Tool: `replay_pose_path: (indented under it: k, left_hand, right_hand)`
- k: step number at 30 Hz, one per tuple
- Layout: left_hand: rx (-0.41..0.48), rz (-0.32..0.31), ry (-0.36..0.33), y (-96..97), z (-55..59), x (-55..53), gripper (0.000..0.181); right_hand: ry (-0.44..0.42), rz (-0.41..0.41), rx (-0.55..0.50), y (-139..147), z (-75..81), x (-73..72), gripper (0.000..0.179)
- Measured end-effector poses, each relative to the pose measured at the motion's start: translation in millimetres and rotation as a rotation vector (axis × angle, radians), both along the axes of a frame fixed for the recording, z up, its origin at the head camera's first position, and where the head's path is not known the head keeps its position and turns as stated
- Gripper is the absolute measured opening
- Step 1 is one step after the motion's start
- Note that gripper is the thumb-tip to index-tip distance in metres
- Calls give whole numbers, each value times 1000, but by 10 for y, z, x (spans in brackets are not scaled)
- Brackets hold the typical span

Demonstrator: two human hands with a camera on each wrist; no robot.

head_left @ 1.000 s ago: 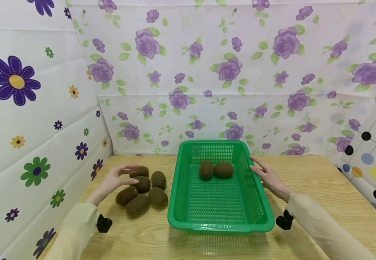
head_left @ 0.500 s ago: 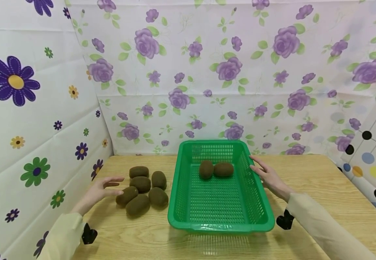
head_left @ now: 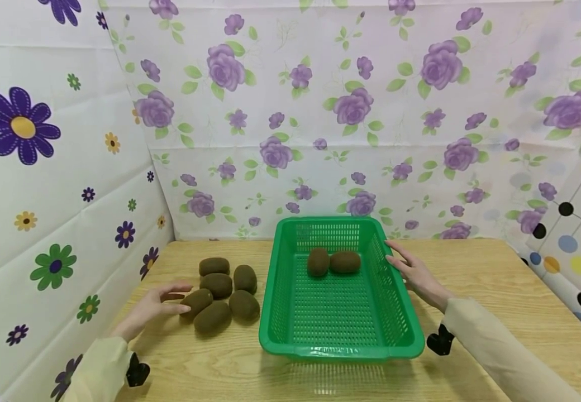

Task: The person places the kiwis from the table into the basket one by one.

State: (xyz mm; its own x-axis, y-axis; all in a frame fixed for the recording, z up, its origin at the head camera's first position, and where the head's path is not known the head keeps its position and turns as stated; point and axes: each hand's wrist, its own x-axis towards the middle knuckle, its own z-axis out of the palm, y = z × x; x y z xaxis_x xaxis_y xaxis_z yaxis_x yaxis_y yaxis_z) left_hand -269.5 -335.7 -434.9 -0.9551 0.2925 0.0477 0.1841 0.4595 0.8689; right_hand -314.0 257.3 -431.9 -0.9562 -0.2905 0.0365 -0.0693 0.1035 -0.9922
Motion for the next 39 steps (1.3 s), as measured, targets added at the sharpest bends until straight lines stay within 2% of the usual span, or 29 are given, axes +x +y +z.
replay_pose_path:
  k: [10,20,28,35,39]
  left_hand:
    - [-68,-51,31,12,-93,1,56]
    - [-79,-22,49,15,-110,21,53]
    - [-101,9,62,-42,0,39,53]
    - [-69,19,21,-61,109,89,55]
    - [-52,7,48,-32,212,69,54]
  right_hand:
    - [-3,-10,-11,-34,-1,7,61]
    - [-4,-11,-40,-55,1,9,63]
    - [3,-17,-32,-33,-10,-10,62]
    - [17,-8,-21,-13,-5,-21,62]
    - [17,-10,-22,-3,-16,-10,62]
